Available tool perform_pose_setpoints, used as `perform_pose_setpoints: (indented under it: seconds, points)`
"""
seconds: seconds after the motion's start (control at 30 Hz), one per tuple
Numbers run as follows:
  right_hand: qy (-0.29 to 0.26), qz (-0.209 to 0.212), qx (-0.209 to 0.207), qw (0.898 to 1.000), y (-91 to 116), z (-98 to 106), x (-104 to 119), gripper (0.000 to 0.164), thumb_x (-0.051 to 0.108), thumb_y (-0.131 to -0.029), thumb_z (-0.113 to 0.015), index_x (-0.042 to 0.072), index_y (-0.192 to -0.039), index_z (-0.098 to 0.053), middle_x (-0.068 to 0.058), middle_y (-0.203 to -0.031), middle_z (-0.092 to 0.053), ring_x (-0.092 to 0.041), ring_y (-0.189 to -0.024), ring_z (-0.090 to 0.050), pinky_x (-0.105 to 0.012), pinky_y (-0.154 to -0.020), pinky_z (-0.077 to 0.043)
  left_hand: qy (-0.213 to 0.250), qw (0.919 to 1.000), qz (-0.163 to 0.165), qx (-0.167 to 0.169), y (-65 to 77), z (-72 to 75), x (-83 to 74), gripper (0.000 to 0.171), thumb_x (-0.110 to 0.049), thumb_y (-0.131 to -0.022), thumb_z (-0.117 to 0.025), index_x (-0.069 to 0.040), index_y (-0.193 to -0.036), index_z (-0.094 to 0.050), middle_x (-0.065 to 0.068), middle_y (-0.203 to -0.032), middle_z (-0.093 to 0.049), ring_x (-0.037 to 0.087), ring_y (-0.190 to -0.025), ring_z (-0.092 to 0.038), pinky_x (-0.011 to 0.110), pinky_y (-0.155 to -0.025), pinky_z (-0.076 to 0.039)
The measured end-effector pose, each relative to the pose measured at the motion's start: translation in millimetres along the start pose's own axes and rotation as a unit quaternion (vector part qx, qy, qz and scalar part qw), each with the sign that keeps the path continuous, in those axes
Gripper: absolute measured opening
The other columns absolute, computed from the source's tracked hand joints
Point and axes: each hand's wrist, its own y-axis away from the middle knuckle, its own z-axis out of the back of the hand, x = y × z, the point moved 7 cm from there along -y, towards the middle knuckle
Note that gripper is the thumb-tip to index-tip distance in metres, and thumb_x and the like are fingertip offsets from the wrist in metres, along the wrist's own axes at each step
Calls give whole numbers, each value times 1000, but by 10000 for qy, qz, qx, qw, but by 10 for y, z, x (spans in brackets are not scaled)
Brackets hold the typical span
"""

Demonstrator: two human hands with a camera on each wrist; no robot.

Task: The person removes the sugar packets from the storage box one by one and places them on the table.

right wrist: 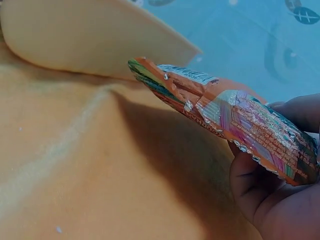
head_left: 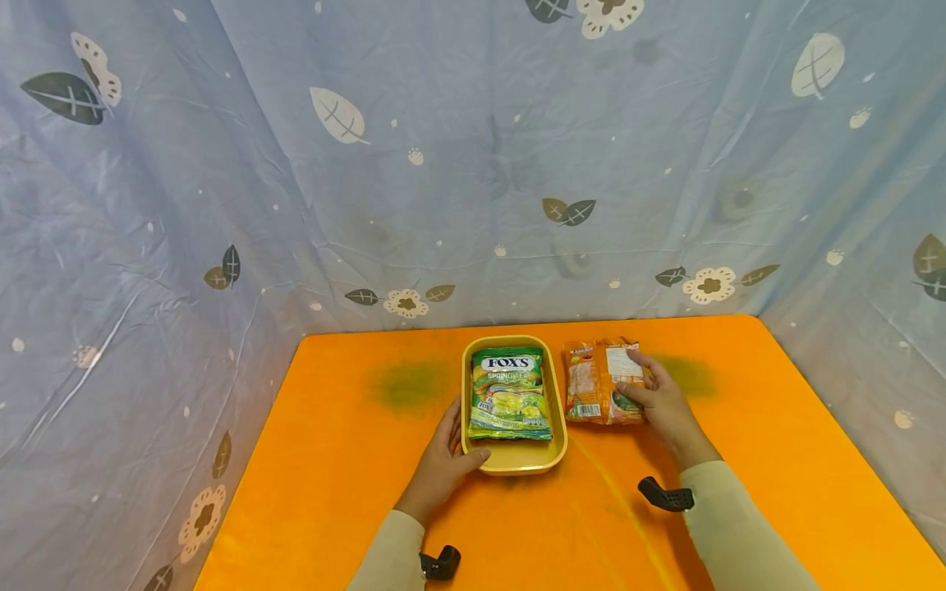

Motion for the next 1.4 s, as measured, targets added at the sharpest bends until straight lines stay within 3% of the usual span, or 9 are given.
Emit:
perform_pose_setpoints:
  seconds: [0.17, 0.23, 0.3, 0.37, 0.47, 0.6, 0.77, 1.07, 1.4]
  points:
    - [218, 22, 60, 9997, -42, 3, -51, 73, 5, -111, -63, 6, -173, -24, -25, -178, 2, -20, -133, -59, -22, -74, -60, 25, 10000, -30, 25, -10, 11, 17, 99, -6, -103, -77, -20, -177, -13, 7, -179, -19, 27, -163, -19, 43, -127, -28]
    - [116, -1, 67, 9999, -61, 0, -72, 72, 3, -111, -62, 5, -173, -25, -33, -172, -17, -11, -103, -70, -24, -73, -62, 40, 10000, -47, 40, -12, 11, 15, 99, -7, -103, -77, -20, -177, -13, 7, -179, -19, 27, -163, -19, 43, -127, -28]
    - [59, 0, 124, 9999, -72, -10, -82, 73, 1, -111, -62, 4, -172, -23, -35, -158, -39, -6, -94, -71, -25, -73, -62, 53, 10000, -53, 50, -10, 9, 11, 99, -6, -103, -77, -21, -177, -13, 6, -179, -19, 26, -163, -19, 43, -127, -28]
    - [14, -5, 173, 9998, -78, -23, -87, 74, -1, -111, -61, 3, -173, -21, -28, -136, -58, -11, -87, -73, -27, -74, -63, 60, 10000, -55, 52, -10, 9, 10, 100, -6, -103, -77, -21, -177, -12, 5, -180, -18, 25, -163, -19, 42, -127, -28]
    - [169, 0, 227, 9996, -83, -36, -84, 75, -1, -111, -61, 3, -173, -19, -11, -118, -66, -12, -86, -73, -27, -75, -63, 47, 10000, -46, 38, -6, 12, 6, 100, -6, -103, -78, -20, -177, -12, 5, -180, -18, 25, -164, -18, 42, -127, -27]
    - [496, -13, 248, 9985, -99, -37, -95, 75, 2, -111, -61, 3, -173, -19, -12, -115, -67, -14, -84, -72, -27, -73, -62, 7, 10000, 8, 6, -5, 22, 16, 101, -8, -103, -78, -22, -177, -12, 4, -180, -17, 24, -164, -17, 41, -127, -28]
    - [1083, 9, 298, 9937, -116, -25, -111, 74, 4, -112, -61, 1, -172, -18, -30, -131, -59, -20, -87, -70, -28, -72, -61, 27, 10000, 21, 22, -4, 26, 14, 100, -8, -103, -78, -23, -177, -13, 2, -180, -18, 23, -163, -19, 40, -126, -30]
    - [1904, -62, 209, 9815, -107, 44, -97, 75, 7, -111, -65, -2, -171, -21, -44, -162, -28, -53, -136, -49, -21, -87, -53, -19, 10000, 67, 15, -12, 22, 23, 100, -10, -103, -79, -25, -177, -13, -1, -179, -19, 20, -163, -20, 38, -126, -30]
    - [1628, -171, 168, 9864, -56, 180, -67, 83, 13, -111, -67, -5, -171, -11, -42, -159, -33, -40, -125, -62, -24, -81, -56, -7, 10000, 51, 36, -15, 19, 17, 101, -10, -103, -79, -27, -177, -12, -3, -179, -18, 18, -162, -19, 37, -125, -30]
